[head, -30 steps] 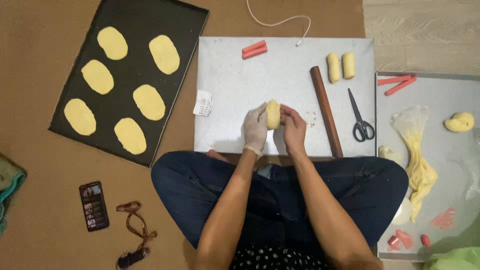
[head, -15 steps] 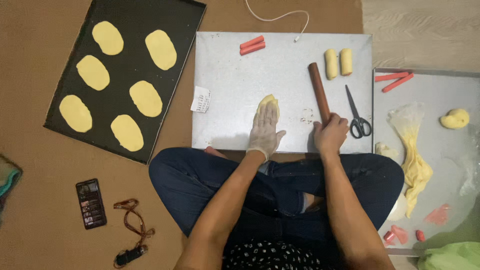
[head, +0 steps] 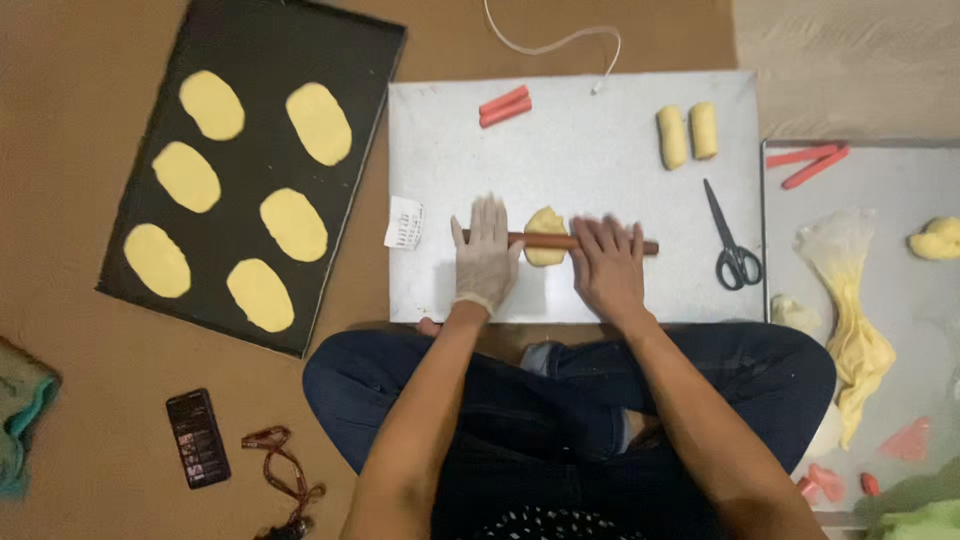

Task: The person rolls out pieces of dough using a small rolling pin, places a pink filling inside, and rolls the dough into cylinders before using shears to cut the ends.

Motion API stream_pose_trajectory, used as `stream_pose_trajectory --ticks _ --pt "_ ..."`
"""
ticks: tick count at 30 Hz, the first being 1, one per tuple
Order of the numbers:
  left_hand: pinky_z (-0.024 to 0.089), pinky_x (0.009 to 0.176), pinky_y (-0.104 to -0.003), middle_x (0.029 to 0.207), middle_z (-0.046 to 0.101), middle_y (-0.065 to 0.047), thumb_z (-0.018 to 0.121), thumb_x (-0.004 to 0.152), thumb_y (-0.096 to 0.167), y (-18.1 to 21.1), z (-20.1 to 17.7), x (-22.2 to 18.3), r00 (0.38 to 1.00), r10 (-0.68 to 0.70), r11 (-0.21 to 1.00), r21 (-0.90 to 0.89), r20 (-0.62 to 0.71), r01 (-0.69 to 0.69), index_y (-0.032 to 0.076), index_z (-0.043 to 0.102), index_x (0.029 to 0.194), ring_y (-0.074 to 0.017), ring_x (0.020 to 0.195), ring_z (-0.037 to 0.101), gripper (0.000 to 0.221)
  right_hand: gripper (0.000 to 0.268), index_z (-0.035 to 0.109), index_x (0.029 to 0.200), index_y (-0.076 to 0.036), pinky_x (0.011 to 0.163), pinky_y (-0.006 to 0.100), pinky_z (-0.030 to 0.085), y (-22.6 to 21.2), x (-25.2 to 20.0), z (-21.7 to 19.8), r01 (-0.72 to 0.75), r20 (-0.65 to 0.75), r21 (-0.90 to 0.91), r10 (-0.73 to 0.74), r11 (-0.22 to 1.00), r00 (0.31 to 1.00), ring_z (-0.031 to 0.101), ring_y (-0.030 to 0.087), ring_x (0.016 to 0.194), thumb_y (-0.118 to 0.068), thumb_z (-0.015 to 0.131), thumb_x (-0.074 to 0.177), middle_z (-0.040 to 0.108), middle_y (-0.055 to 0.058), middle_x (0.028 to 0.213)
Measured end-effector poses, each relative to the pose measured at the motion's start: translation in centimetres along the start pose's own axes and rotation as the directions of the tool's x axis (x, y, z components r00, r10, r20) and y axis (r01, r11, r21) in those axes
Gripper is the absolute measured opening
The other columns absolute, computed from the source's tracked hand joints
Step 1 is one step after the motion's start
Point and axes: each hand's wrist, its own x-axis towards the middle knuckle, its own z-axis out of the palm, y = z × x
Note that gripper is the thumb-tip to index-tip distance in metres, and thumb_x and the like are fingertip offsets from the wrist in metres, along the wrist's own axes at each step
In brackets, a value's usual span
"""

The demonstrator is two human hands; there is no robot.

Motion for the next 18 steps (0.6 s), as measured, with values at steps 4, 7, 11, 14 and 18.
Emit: stream_pose_trajectory --ticks 4,7,11,14,18 --pt "0.023 0.123 -0.064 0.166 0.036 -0.023 0.064 0.100 0.044 0.8 -1.1 3.9 0.995 -0.061 0.998 -0.008 0.079 0.062 0.000 0.039 0.158 -0.0363 0.156 0.030 0.076 0.054 0.043 0.163 -0.027 0.125 0.066 0.005 1.0 3.6 1.3 -0.021 0.004 -0.027 0.021 0.999 1.000 0.028 0.042 0.157 -0.041 0.031 0.113 0.042 0.011 0.167" --pt "0.011 0.128 -0.062 0.172 0.020 -0.025 0.065 0.103 0.038 0.5 -0.1 7.1 0.987 -0.107 0.994 0.001 0.123 0.108 -0.001 0.032 0.161 -0.0379 0.161 0.015 0.078 0.055 0.043 0.163 -0.027 0.124 0.067 -0.001 1.5 7.2 0.9 -0.014 -0.038 -0.016 0.013 1.000 0.999 0.020 0.042 0.159 -0.041 0.027 0.113 0.037 0.012 0.170" --pt "0.010 0.129 -0.060 0.173 0.014 -0.024 0.059 0.108 0.038 0.2 1.8 9.4 0.975 -0.141 0.989 -0.011 0.172 0.145 -0.001 0.024 0.163 -0.0364 0.162 0.011 0.076 0.058 0.039 0.165 -0.024 0.125 0.067 -0.004 2.8 10.1 1.4 0.000 -0.022 -0.028 0.000 1.000 1.000 0.013 0.040 0.161 -0.041 0.028 0.111 0.028 0.012 0.174" --pt "0.010 0.130 -0.060 0.174 0.012 -0.023 0.059 0.108 0.041 0.0 2.8 10.4 0.978 -0.157 0.987 0.000 0.135 0.159 0.000 0.021 0.165 -0.0356 0.162 0.010 0.080 0.060 0.035 0.166 -0.024 0.125 0.066 -0.006 3.1 11.7 1.0 -0.002 0.016 -0.018 0.003 1.000 1.000 0.007 0.037 0.163 -0.044 0.025 0.111 0.021 0.010 0.176" --pt "0.005 0.132 -0.058 0.175 0.006 -0.021 0.058 0.111 0.044 -0.1 2.9 11.6 0.962 -0.191 0.981 0.015 0.195 0.192 0.001 0.012 0.167 -0.0341 0.163 0.004 0.084 0.062 0.029 0.169 -0.025 0.126 0.063 -0.011 3.3 13.2 0.6 -0.012 0.059 -0.013 0.013 1.000 0.998 0.000 0.034 0.163 -0.046 0.020 0.111 0.015 0.009 0.178"
